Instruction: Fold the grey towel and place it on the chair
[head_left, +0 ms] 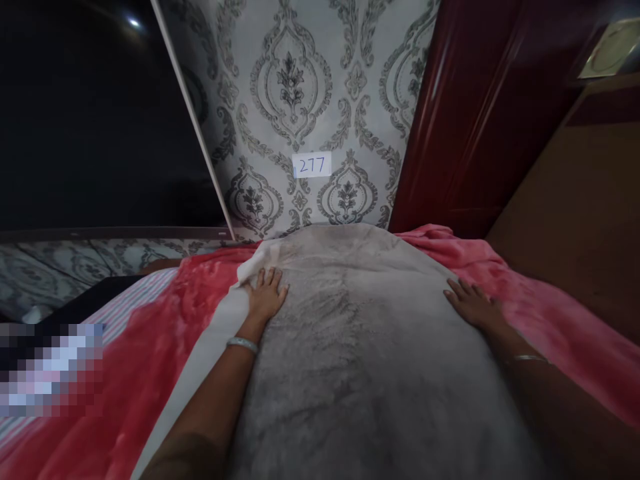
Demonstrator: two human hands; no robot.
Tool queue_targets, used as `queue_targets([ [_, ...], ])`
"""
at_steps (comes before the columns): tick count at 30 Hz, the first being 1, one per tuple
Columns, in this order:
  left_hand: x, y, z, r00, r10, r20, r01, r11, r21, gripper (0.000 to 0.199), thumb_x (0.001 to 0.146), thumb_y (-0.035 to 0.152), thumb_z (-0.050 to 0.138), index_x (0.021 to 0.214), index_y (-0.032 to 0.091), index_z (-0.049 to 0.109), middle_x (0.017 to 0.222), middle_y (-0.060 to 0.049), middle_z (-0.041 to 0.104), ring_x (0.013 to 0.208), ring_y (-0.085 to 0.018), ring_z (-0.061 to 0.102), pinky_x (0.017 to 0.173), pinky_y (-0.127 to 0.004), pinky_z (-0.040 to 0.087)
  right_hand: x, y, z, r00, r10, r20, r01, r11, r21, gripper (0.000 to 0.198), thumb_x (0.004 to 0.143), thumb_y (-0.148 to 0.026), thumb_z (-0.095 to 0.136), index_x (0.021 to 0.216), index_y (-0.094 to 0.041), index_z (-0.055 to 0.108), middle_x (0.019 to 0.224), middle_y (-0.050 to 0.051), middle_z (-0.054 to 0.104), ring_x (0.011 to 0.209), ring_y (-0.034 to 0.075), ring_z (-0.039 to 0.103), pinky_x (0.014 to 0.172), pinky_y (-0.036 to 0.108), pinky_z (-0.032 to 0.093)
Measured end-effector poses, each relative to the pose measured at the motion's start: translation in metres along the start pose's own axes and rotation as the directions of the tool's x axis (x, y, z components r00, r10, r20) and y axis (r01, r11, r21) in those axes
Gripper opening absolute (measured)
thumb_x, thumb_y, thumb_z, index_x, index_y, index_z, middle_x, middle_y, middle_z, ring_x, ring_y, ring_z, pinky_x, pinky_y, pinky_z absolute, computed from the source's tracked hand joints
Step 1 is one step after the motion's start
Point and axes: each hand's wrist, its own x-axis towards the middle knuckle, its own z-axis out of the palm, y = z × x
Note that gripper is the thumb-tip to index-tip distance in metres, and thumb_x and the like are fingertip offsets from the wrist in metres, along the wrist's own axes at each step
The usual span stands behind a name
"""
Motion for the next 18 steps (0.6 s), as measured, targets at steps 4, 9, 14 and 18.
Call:
queue_targets([
  [4, 0.011, -0.005, -0.020, 0.974, 0.024, 0.227, -0.015, 0.999, -0.041, 0.066, 0.101, 0.056, 0.023, 0.161, 0.028, 0.025, 0.170, -0.003, 0.014, 0.157, -0.032, 0.013, 0.117, -0.067, 0.027, -0.016, -0.025, -0.031, 0.996, 0.034, 0.088, -0.026, 0.996, -0.089, 0.060, 0.103, -0.043, 0.021, 0.151, -0.020, 0.047, 0.162, 0.016, 0.035, 0.148, 0.038, 0.033, 0.114, 0.069, 0.029],
  [9, -0.013, 0.020, -0.045, 0.957, 0.056, 0.285, -0.048, 0.998, -0.036, 0.069, 0.100, 0.059, 0.028, 0.159, 0.024, 0.034, 0.168, -0.012, 0.025, 0.153, -0.038, 0.023, 0.118, -0.065, 0.026, -0.068, -0.096, -0.037, 0.962, -0.271, 0.041, 0.273, 0.961, -0.051, 0.060, 0.103, -0.044, 0.023, 0.157, -0.024, 0.038, 0.167, 0.012, 0.027, 0.152, 0.032, 0.024, 0.117, 0.061, 0.029],
  [14, -0.093, 0.057, -0.028, 0.864, 0.485, 0.137, -0.469, 0.873, -0.130, 0.062, 0.101, 0.057, 0.033, 0.158, 0.032, 0.034, 0.169, -0.004, 0.025, 0.156, -0.029, 0.017, 0.124, -0.058, 0.014, -0.147, -0.158, -0.006, 0.782, -0.622, 0.029, 0.620, 0.782, 0.058, 0.061, 0.102, -0.052, 0.025, 0.160, -0.032, 0.032, 0.168, 0.005, 0.023, 0.154, 0.031, 0.022, 0.120, 0.059, 0.023],
  [18, -0.129, 0.022, -0.025, 0.926, 0.346, 0.152, -0.338, 0.938, -0.075, 0.061, 0.103, 0.053, 0.030, 0.159, 0.031, 0.032, 0.168, -0.005, 0.027, 0.156, -0.030, 0.020, 0.124, -0.059, 0.016, -0.162, -0.128, -0.001, 0.862, -0.508, 0.004, 0.507, 0.861, 0.029, 0.065, 0.102, -0.055, 0.022, 0.159, -0.027, 0.035, 0.167, 0.005, 0.026, 0.154, 0.032, 0.021, 0.122, 0.059, 0.019],
])
